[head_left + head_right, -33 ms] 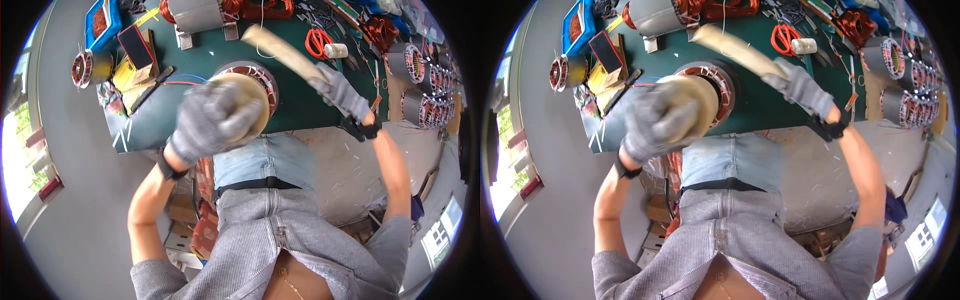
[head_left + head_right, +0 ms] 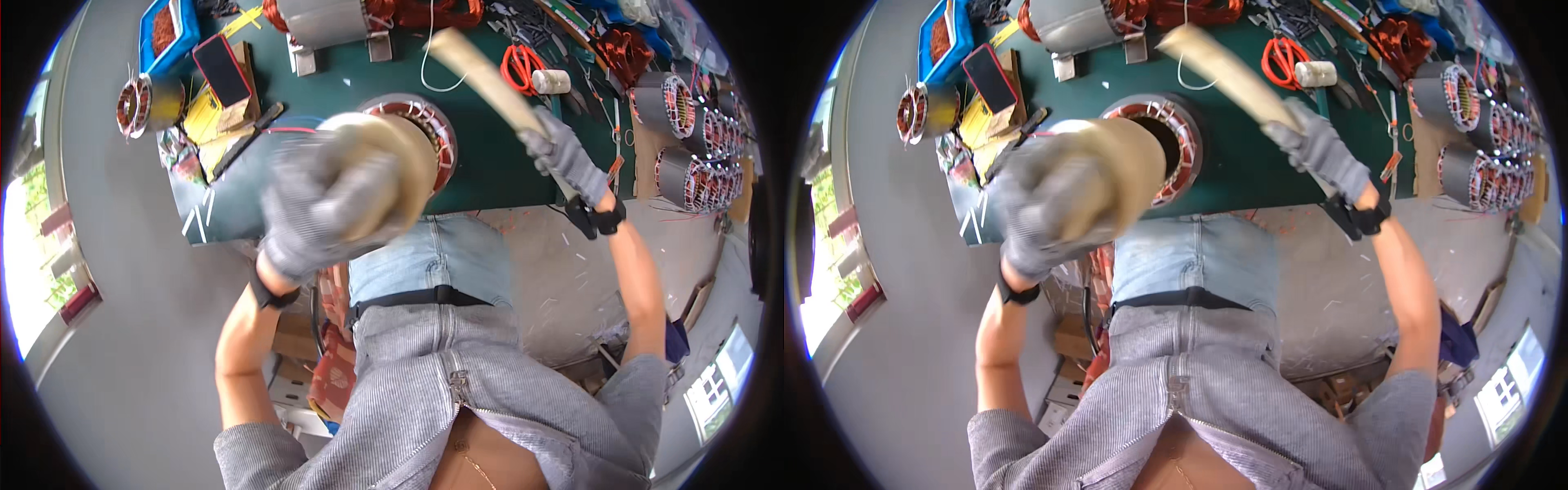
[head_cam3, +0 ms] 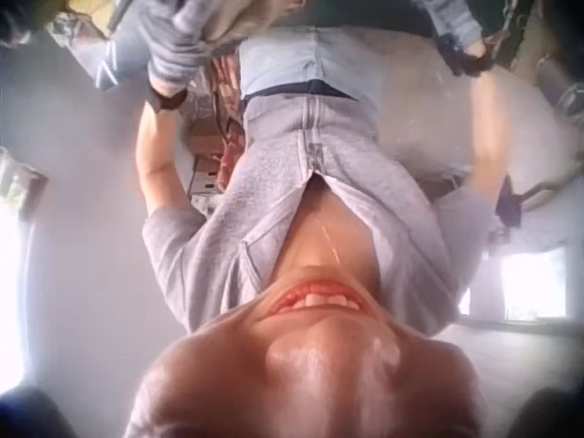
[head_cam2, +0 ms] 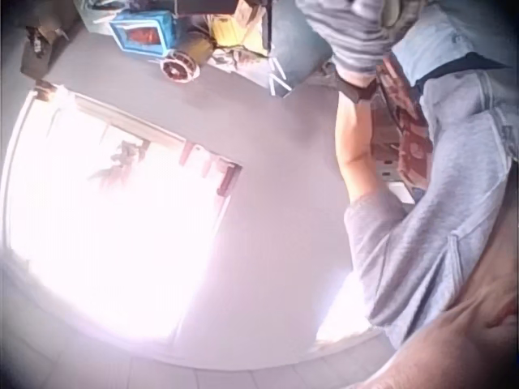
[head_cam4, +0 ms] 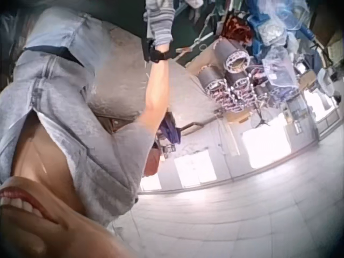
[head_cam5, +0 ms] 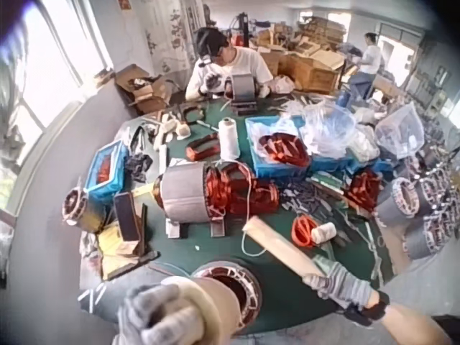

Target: The worker is winding coils, securing wires, and shaping the internal components of electric motor stators on a production line.

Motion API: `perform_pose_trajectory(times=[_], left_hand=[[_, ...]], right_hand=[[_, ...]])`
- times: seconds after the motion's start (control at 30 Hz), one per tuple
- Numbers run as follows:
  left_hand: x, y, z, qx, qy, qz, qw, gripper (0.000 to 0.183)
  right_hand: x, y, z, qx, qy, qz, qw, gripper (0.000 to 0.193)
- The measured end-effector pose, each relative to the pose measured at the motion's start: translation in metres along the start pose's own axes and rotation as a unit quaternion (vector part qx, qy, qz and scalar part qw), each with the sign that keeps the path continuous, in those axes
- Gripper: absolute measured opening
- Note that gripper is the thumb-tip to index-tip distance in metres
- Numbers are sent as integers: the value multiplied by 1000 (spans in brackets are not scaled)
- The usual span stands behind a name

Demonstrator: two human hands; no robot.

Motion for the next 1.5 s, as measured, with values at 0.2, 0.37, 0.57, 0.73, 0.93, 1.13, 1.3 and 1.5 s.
perform_pose_trajectory(times=[0.2,0.37,0.57,0.73,0.93,1.13,1.3,1.5], left_hand=[[-87,-49,108,-329,190,-138,915,41],[-60,-121,227,-373,79,-293,877,44],[-39,-183,305,-483,46,-304,820,51],[-23,-143,259,-491,25,-391,778,61],[63,-52,205,-480,140,-84,862,60],[106,-27,210,-517,94,25,850,55],[96,-28,202,-539,36,33,841,51],[89,-28,206,-585,69,119,799,47]], right_hand=[[-119,148,37,-85,376,141,912,38],[-139,169,20,49,402,302,863,51],[-149,178,-2,77,372,411,829,66],[-145,157,0,61,349,455,817,54],[-130,114,8,-100,360,432,821,19],[-13,88,-8,-48,218,130,966,17],[59,67,5,-220,186,211,934,11],[93,91,23,-215,149,234,936,13]])
Point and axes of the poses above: each hand's wrist, its own z-axis away from the middle knuckle, its own x-axis out of the palm, y = z × x, the point moved 8 cm from there along -z, towards the middle knuckle, and after that the axes turned 1 degree about y, right-handed, at the moved point
